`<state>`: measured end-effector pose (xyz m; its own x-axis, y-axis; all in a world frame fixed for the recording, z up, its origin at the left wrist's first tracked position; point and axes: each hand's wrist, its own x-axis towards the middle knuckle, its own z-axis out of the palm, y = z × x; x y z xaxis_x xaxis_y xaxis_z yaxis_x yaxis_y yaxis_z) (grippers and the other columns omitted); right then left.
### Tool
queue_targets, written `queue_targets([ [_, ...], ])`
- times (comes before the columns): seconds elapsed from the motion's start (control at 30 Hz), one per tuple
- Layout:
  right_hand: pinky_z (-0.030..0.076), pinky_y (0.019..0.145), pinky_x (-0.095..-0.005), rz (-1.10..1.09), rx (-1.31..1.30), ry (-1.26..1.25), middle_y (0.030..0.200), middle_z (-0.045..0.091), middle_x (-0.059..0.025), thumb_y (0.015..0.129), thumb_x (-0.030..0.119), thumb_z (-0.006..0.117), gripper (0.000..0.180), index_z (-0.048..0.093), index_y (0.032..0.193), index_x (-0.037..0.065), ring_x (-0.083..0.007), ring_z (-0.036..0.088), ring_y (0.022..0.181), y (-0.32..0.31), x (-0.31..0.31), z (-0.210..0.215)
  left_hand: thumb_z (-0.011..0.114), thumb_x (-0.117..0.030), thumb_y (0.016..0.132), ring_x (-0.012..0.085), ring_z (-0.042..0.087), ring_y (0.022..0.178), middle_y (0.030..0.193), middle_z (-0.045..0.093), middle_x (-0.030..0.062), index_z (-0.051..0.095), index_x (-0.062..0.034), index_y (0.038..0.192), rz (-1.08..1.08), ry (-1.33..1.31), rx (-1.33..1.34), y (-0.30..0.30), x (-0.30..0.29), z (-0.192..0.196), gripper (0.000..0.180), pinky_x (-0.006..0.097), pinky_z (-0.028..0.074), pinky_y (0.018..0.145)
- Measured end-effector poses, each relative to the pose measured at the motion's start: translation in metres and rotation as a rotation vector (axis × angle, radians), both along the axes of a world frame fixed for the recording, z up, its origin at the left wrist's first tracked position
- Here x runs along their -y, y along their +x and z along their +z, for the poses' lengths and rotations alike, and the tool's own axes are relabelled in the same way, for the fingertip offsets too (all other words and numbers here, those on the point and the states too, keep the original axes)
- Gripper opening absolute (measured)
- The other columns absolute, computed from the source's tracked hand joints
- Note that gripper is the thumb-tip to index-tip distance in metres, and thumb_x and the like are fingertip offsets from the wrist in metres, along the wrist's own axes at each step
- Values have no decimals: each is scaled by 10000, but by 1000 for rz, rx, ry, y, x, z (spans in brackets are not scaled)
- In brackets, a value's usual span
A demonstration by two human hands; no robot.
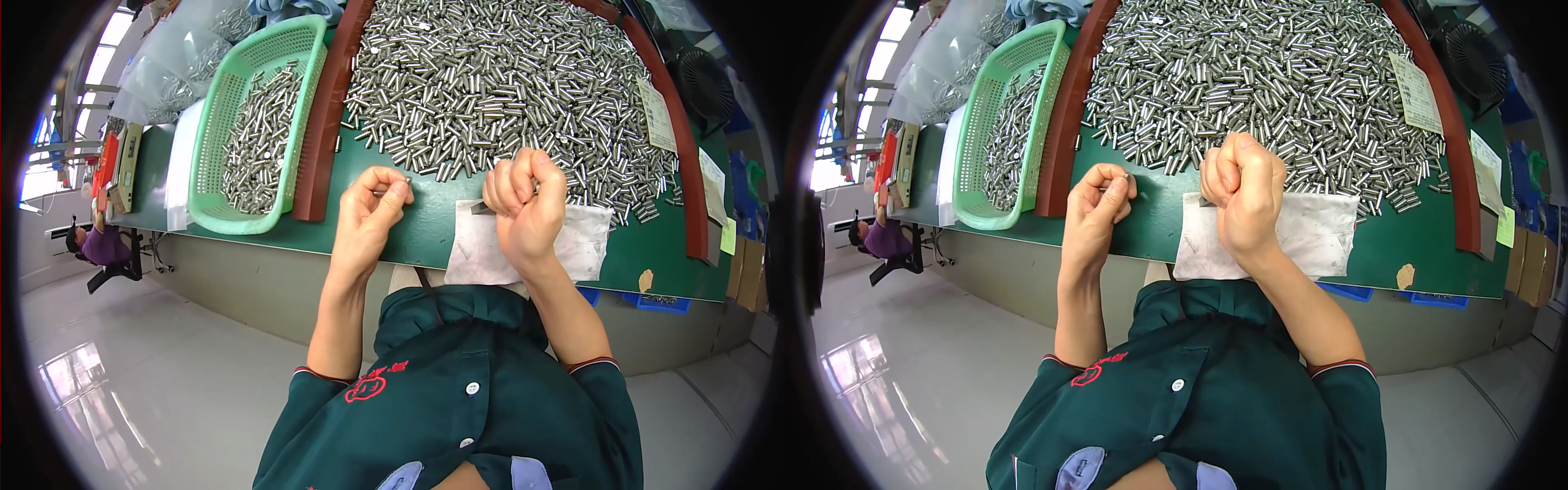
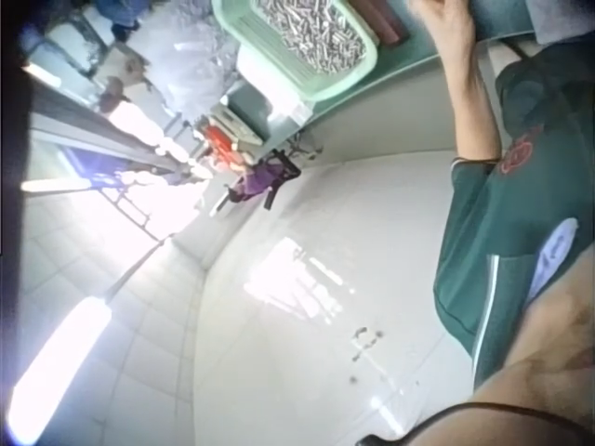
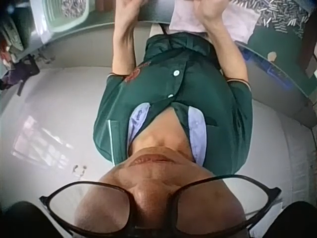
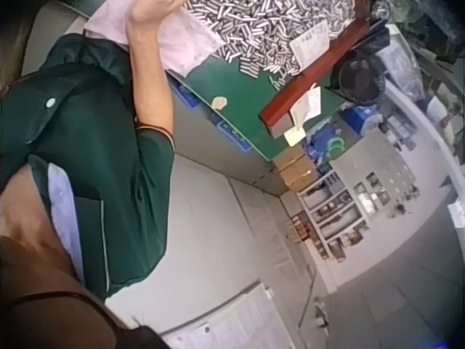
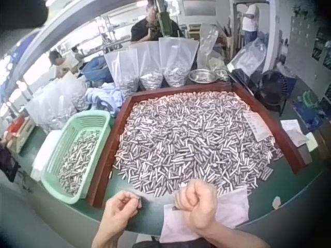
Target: Cleaning and deburring small metal bolts using a manual scraping tool.
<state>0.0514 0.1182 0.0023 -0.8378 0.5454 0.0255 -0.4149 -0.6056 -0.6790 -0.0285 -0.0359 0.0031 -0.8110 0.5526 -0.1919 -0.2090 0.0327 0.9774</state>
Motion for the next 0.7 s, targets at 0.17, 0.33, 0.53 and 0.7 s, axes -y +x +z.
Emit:
queue_targets([
  [0.17, 160, 383, -252, 15, 8, 44, 410, 242, 19, 872, 244, 286, 360, 283, 537, 113, -81, 159, 365, -1, -1, 1, 581, -14, 752, 93, 409, 522, 590, 429, 32, 522, 9, 751, -187, -390, -430, 28, -17, 11, 63, 250, 335, 479],
  [0.33, 156, 381, -248, 18, -51, -108, 400, 248, 28, 847, 254, 299, 346, 280, 527, 125, -79, 153, 359, 1, -7, 0, 588, -1, 709, 276, 479, 568, 634, 493, 120, 502, 7, 708, -200, -433, -817, 32, -28, 1, 86, 348, 382, 521],
  [0.53, 158, 376, -247, 55, -34, -123, 398, 246, 27, 850, 240, 282, 352, 277, 518, 122, -79, 152, 358, 1, -6, -1, 593, 0, 694, 303, 494, 602, 641, 501, 126, 496, 3, 688, -188, -429, -878, 35, -29, -5, 97, 368, 390, 545],
  [0.7, 160, 381, -246, 77, -24, -120, 399, 244, 27, 853, 242, 279, 357, 278, 516, 124, -81, 161, 363, 1, -6, -1, 597, 2, 691, 296, 493, 593, 634, 497, 122, 492, 2, 683, -179, -427, -895, 36, -30, -7, 105, 363, 387, 537],
])
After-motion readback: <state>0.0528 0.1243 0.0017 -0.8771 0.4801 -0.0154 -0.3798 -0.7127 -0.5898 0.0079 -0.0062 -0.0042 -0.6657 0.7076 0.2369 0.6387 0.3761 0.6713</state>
